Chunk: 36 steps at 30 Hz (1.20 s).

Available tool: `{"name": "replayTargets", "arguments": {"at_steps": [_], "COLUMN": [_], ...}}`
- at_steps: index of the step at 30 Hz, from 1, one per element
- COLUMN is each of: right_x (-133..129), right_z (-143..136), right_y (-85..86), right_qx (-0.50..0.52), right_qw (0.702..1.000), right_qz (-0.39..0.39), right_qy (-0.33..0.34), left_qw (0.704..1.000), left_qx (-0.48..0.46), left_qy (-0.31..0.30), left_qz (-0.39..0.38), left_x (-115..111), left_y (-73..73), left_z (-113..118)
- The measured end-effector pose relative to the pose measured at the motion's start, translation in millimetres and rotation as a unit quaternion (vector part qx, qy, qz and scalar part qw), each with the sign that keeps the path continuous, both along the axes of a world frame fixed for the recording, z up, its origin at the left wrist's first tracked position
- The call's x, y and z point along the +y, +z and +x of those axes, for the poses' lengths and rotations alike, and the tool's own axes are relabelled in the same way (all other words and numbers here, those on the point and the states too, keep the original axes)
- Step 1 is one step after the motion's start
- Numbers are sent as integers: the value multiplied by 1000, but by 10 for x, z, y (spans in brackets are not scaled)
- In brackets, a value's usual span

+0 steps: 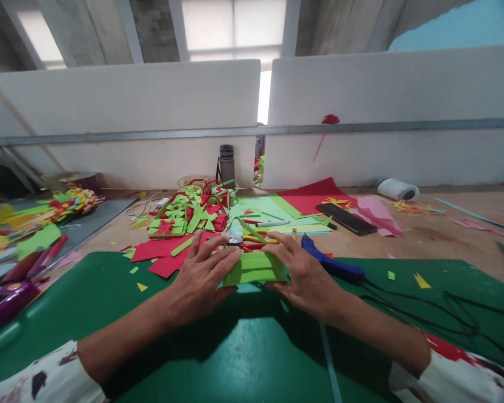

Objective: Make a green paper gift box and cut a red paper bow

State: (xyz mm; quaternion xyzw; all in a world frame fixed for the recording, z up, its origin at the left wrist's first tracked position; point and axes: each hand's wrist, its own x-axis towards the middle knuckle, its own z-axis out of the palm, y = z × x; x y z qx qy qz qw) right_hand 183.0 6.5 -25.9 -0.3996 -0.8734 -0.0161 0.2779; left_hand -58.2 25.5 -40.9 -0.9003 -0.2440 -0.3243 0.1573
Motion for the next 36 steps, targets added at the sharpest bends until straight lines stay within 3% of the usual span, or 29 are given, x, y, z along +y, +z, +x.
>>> {"name": "replayTargets", "arguments": {"at_steps": [10,20,26,36], "right_x": [1,67,74,78], "right_z": [25,0,44,45], "right_y": [-19,-221,-247,-223], "right_qx": [14,-67,-79,-118], "right_qw": [1000,997,987,981], "right_qz": [18,9,118,93], "right_qy": [18,-22,80,120], "left_qw": [1000,999,999,998], "left_qx": [-5,44,29,34], "left_qy": [-18,-6,-25,-29], "left_qz": [-14,-22,-16,-43], "left_x": [6,118,164,179], "left_y": [-4,-227,-312,-325], "left_z": [-32,-30,-41,-62]}}
